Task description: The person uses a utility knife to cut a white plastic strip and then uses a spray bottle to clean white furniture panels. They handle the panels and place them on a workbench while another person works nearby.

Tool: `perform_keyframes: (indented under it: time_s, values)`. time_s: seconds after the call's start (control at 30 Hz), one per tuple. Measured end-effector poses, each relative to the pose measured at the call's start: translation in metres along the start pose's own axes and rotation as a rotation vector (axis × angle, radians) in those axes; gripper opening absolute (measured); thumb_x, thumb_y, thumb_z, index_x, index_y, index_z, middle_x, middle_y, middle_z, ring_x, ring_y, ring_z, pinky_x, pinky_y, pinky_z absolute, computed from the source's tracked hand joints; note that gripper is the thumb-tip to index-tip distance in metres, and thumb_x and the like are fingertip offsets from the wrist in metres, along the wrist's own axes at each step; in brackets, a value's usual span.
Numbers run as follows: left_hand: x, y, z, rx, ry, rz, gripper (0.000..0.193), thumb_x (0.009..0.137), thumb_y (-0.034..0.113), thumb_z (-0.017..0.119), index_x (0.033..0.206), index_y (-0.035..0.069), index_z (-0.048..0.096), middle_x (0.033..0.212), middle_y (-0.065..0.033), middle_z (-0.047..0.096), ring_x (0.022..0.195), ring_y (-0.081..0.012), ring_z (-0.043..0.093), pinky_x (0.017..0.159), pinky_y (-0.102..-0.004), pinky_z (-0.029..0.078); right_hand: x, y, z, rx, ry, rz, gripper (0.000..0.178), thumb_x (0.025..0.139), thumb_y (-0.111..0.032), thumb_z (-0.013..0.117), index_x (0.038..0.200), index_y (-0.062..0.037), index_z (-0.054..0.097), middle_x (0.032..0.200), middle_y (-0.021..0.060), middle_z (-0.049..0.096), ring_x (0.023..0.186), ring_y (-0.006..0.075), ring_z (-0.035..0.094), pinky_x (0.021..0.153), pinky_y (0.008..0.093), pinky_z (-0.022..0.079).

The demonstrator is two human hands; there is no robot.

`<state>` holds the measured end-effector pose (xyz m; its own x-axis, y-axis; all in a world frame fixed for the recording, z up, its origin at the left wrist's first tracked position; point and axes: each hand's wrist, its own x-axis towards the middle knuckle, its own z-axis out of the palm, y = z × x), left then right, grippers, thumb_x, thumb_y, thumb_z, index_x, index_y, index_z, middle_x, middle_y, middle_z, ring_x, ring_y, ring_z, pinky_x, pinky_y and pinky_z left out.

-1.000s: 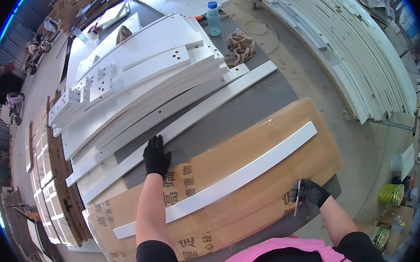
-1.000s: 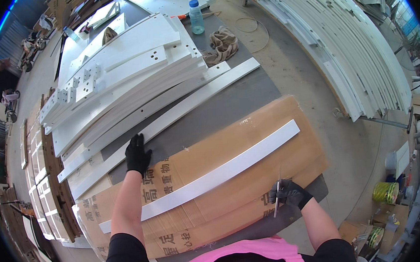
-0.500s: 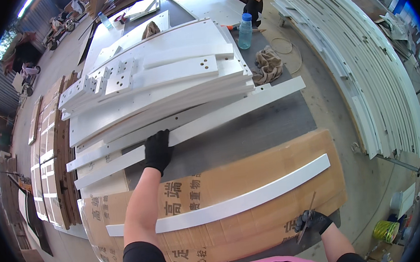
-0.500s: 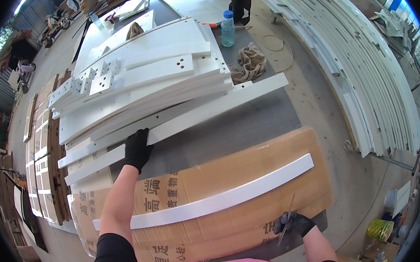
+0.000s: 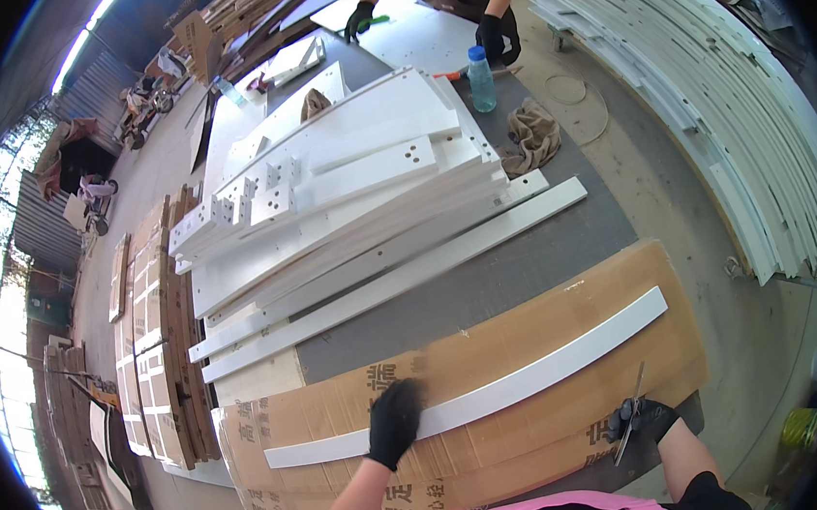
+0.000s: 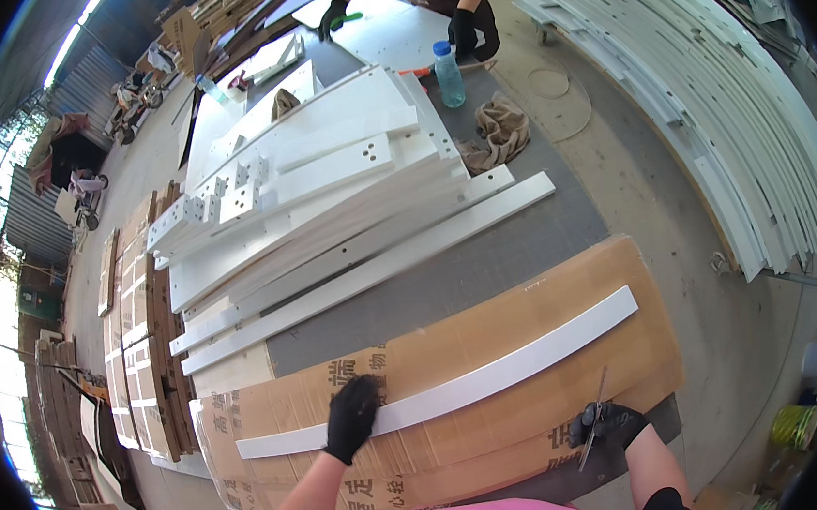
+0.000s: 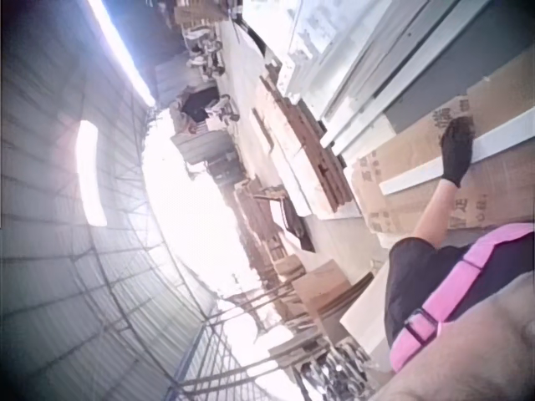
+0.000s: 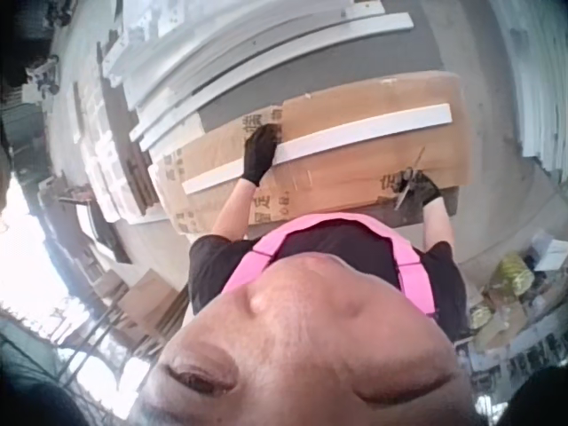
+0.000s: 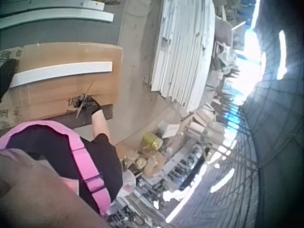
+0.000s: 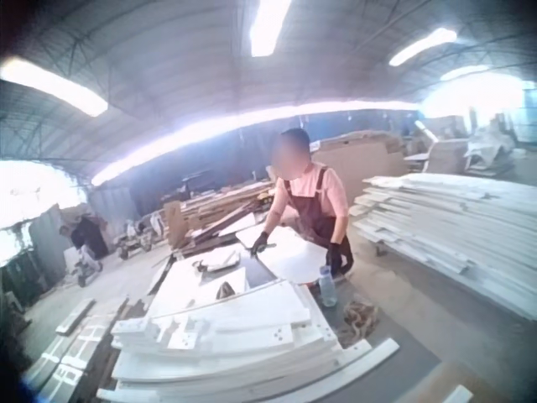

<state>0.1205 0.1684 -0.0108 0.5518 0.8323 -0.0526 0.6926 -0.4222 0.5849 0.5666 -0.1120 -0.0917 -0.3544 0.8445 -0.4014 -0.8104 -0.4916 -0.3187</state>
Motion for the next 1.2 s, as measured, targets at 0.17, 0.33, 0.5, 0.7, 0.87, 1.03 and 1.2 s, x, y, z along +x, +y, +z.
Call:
perform_keyframes:
  time_s: [0.17,0.33,0.5,0.7,0.87,1.03,1.2]
  values:
    - [-0.029,0.009,0.013,0.343,0.135,0.050,0.033,0.081,0.012,0.060,0.114,0.009,0.064,0.127,-0.0119,0.060,0.119,-0.0332,0.055,0.101,-0.0451,0.042,0.003,-0.001,0.004,0.064,-0.029,0.031,0.031,0.074,0.003,0.071,0.102,-0.0098,0.065,0.111,0.0202,0.065,0.107,0.0421,0.061,0.095,0.0609,0.047]
    - [-0.032,0.008,0.020,0.417,0.155,0.038,0.032,0.083,0.016,0.060,0.114,0.010,0.064,0.127,-0.0108,0.060,0.119,-0.0296,0.055,0.100,-0.0436,0.043,0.004,-0.001,0.002,0.050,-0.001,-0.002,0.028,0.075,-0.001,0.072,0.101,-0.0080,0.064,0.110,0.0222,0.064,0.106,0.0411,0.061,0.095,0.0573,0.047]
    - [-0.035,0.006,0.021,0.405,0.134,0.011,0.032,0.085,0.018,0.058,0.116,0.013,0.064,0.130,-0.0083,0.059,0.121,-0.0291,0.054,0.101,-0.0438,0.043,0.002,0.002,0.004,0.067,-0.004,-0.049,0.028,0.076,-0.001,0.070,0.102,-0.0074,0.064,0.108,0.0231,0.065,0.105,0.0407,0.062,0.097,0.0591,0.046]
    - [-0.036,0.006,0.021,0.455,0.117,0.018,0.035,0.086,0.019,0.057,0.121,0.015,0.062,0.132,-0.0069,0.058,0.123,-0.0282,0.053,0.101,-0.0432,0.042,0.001,0.002,0.013,0.067,0.064,-0.043,0.027,0.074,-0.004,0.073,0.100,-0.0058,0.063,0.107,0.0234,0.065,0.102,0.0404,0.063,0.093,0.0572,0.050]
    - [-0.035,0.008,0.021,0.443,0.107,-0.007,0.036,0.086,0.020,0.057,0.122,0.015,0.062,0.132,-0.0075,0.058,0.123,-0.0282,0.053,0.102,-0.0448,0.041,-0.002,0.001,0.016,0.028,0.093,-0.033,0.027,0.074,-0.003,0.072,0.099,-0.0056,0.062,0.107,0.0228,0.065,0.102,0.0402,0.063,0.094,0.0564,0.049]
    - [-0.033,0.010,0.021,0.428,0.125,-0.016,0.036,0.083,0.017,0.059,0.119,0.014,0.063,0.130,-0.0089,0.059,0.123,-0.0294,0.053,0.100,-0.0453,0.041,-0.004,0.002,0.014,0.080,0.036,-0.019,0.024,0.077,-0.003,0.071,0.100,-0.0058,0.062,0.108,0.0220,0.065,0.106,0.0388,0.062,0.102,0.0569,0.044]
    - [-0.034,0.012,0.020,0.463,0.120,-0.028,0.035,0.082,0.018,0.060,0.117,0.014,0.063,0.130,-0.0084,0.059,0.122,-0.0290,0.054,0.099,-0.0452,0.043,-0.003,0.001,0.008,0.063,-0.039,0.013,0.023,0.078,-0.003,0.070,0.100,-0.0071,0.063,0.110,0.0199,0.065,0.109,0.0376,0.061,0.102,0.0547,0.043]
